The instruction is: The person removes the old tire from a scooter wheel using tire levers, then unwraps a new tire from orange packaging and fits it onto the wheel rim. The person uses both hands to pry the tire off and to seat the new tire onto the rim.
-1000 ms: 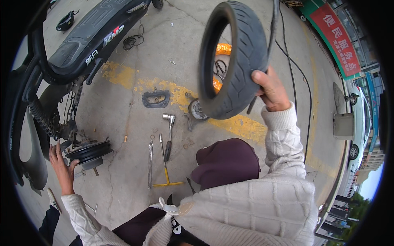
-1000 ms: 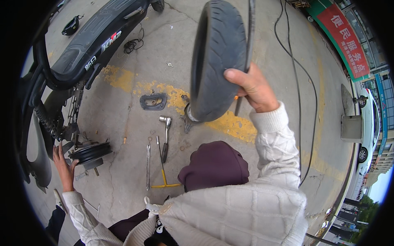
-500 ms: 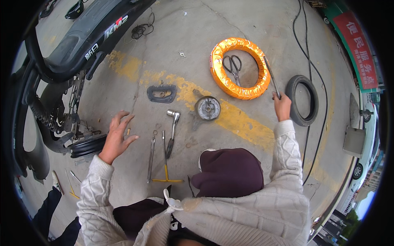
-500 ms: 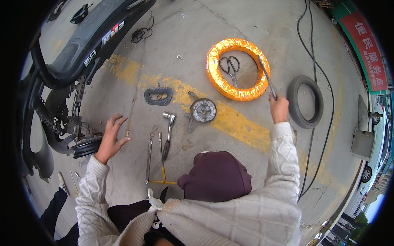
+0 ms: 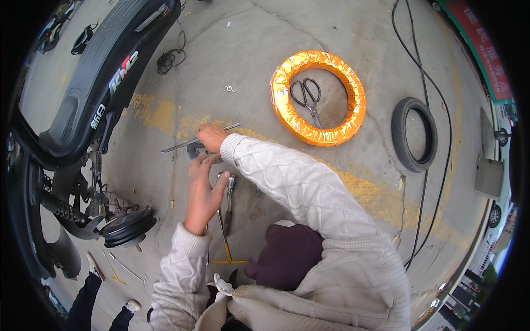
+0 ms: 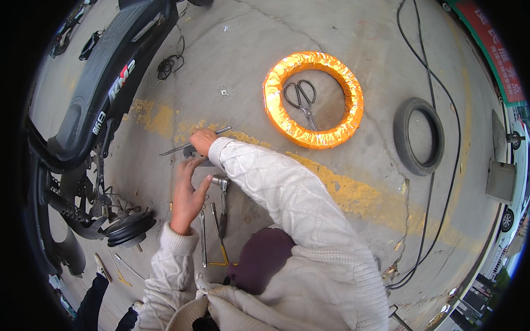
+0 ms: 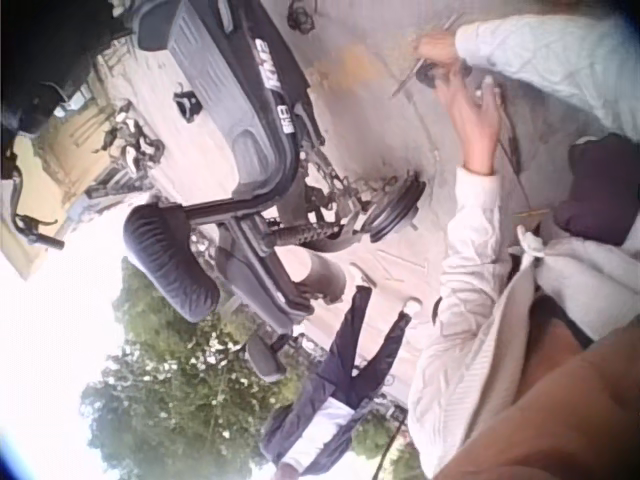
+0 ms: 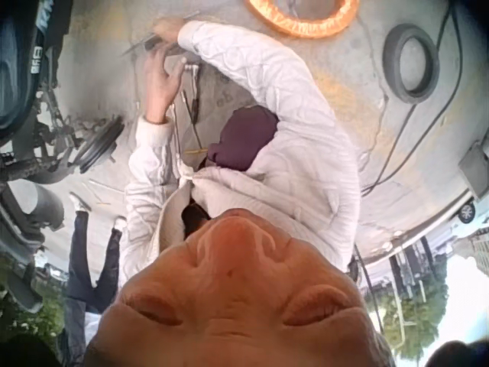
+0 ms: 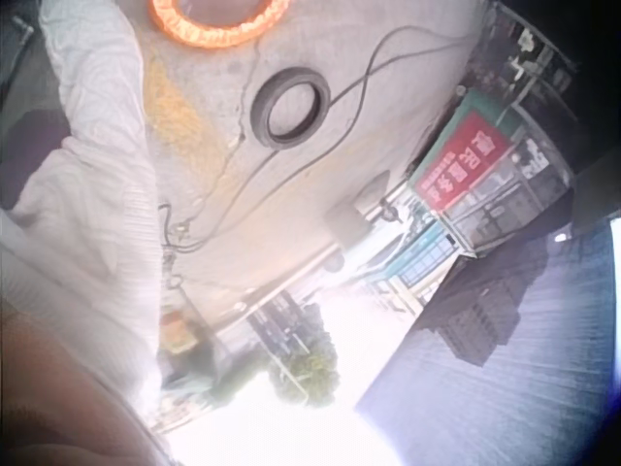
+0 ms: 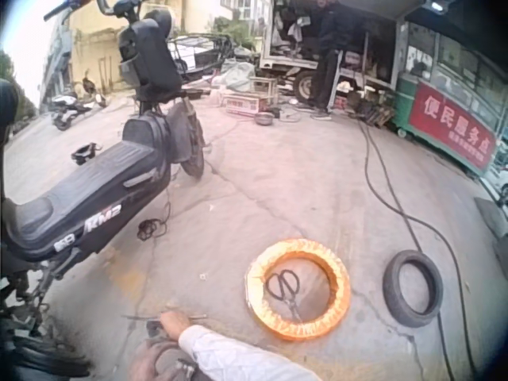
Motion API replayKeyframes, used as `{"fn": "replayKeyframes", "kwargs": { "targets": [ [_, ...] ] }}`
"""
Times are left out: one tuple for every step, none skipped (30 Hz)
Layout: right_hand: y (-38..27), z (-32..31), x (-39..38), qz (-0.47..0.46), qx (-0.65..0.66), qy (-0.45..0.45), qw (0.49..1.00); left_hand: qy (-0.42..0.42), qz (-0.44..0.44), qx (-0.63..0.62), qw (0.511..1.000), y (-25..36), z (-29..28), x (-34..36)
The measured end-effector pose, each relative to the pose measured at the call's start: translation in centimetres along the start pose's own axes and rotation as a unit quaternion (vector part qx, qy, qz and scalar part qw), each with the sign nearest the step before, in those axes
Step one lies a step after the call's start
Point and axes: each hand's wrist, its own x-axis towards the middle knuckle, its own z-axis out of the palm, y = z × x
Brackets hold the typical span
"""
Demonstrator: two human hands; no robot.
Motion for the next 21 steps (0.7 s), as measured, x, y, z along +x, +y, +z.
{"fn": "replayKeyframes", "kwargs": {
  "targets": [
    [0.2, -0.5, 0.1, -0.011, 0.013, 0.028, 0.999, -0.014, 0.056, 0.056, 0.997, 2.8, -3.1, 0.7],
    [0.5, -1.3, -0.4, -0.015, 0.027, 0.034, 0.999, -0.072, 0.081, 0.125, 0.986, 5.9, -6.2, 1.4],
    [1.1, -2.5, -1.4, -0.001, 0.06, 0.075, 0.995, -0.115, 0.147, 0.228, 0.956, 9.1, -9.1, 1.8],
    [2.2, -4.2, -3.2, 0.0, 0.097, 0.083, 0.992, -0.163, 0.166, 0.278, 0.932, 12.5, -11.3, 2.1],
    [3.6, -5.9, -5.2, 0.037, 0.089, 0.162, 0.982, -0.175, 0.196, 0.295, 0.918, 15.3, -12.7, 2.3],
    [5.5, -7.9, -7.6, 0.044, 0.084, 0.242, 0.966, -0.193, 0.224, 0.301, 0.907, 17.5, -13.6, 2.9],
    [7.4, -9.6, -9.7, 0.138, 0.067, 0.254, 0.955, -0.215, 0.266, 0.377, 0.86, 19.7, -14.2, 3.3],
    [8.9, -10.8, -11.9, 0.217, 0.016, 0.229, 0.949, -0.221, 0.282, 0.414, 0.837, 20.9, -14.1, 3.9],
    [10.2, -11.6, -13.7, 0.303, -0.037, 0.211, 0.929, -0.226, 0.29, 0.436, 0.821, 21.7, -13.9, 4.4],
    [11.1, -11.5, -14.8, 0.328, -0.025, 0.145, 0.933, -0.23, 0.301, 0.459, 0.804, 22.3, -13.6, 4.7],
    [12.0, -11.2, -15.7, 0.351, -0.02, 0.097, 0.931, -0.227, 0.304, 0.468, 0.798, 22.5, -13.5, 5.0],
    [12.7, -10.6, -16.1, 0.377, -0.009, 0.041, 0.925, -0.228, 0.305, 0.473, 0.795, 22.8, -13.4, 4.9],
    [13.1, -9.8, -16.3, 0.375, -0.022, 0.063, 0.925, -0.228, 0.301, 0.477, 0.794, 22.6, -13.4, 4.8],
    [13.7, -9.1, -16.2, 0.375, -0.034, 0.083, 0.923, -0.224, 0.299, 0.481, 0.793, 22.7, -13.6, 4.4],
    [14.1, -8.5, -15.8, 0.364, -0.046, 0.116, 0.923, -0.222, 0.296, 0.486, 0.792, 22.6, -14.0, 3.8],
    [14.5, -8.4, -15.5, 0.358, -0.037, 0.13, 0.924, -0.217, 0.294, 0.486, 0.794, 22.5, -14.5, 3.1],
    [14.9, -8.9, -15.0, 0.347, -0.025, 0.129, 0.929, -0.213, 0.29, 0.488, 0.795, 22.3, -15.1, 2.3],
    [15.2, -9.8, -14.7, 0.334, -0.016, 0.139, 0.932, -0.208, 0.283, 0.489, 0.799, 22.0, -15.9, 1.5],
    [15.2, -11.2, -14.7, 0.339, -0.01, 0.124, 0.932, -0.206, 0.269, 0.488, 0.804, 21.7, -16.8, 0.6],
    [15.2, -13.3, -14.5, 0.321, 0.059, 0.137, 0.935, -0.204, 0.259, 0.489, 0.808, 21.6, -17.6, -0.5],
    [15.1, -16.1, -14.4, 0.325, 0.121, 0.13, 0.929, -0.197, 0.248, 0.491, 0.812, 21.5, -18.5, -1.6]
  ]
}}
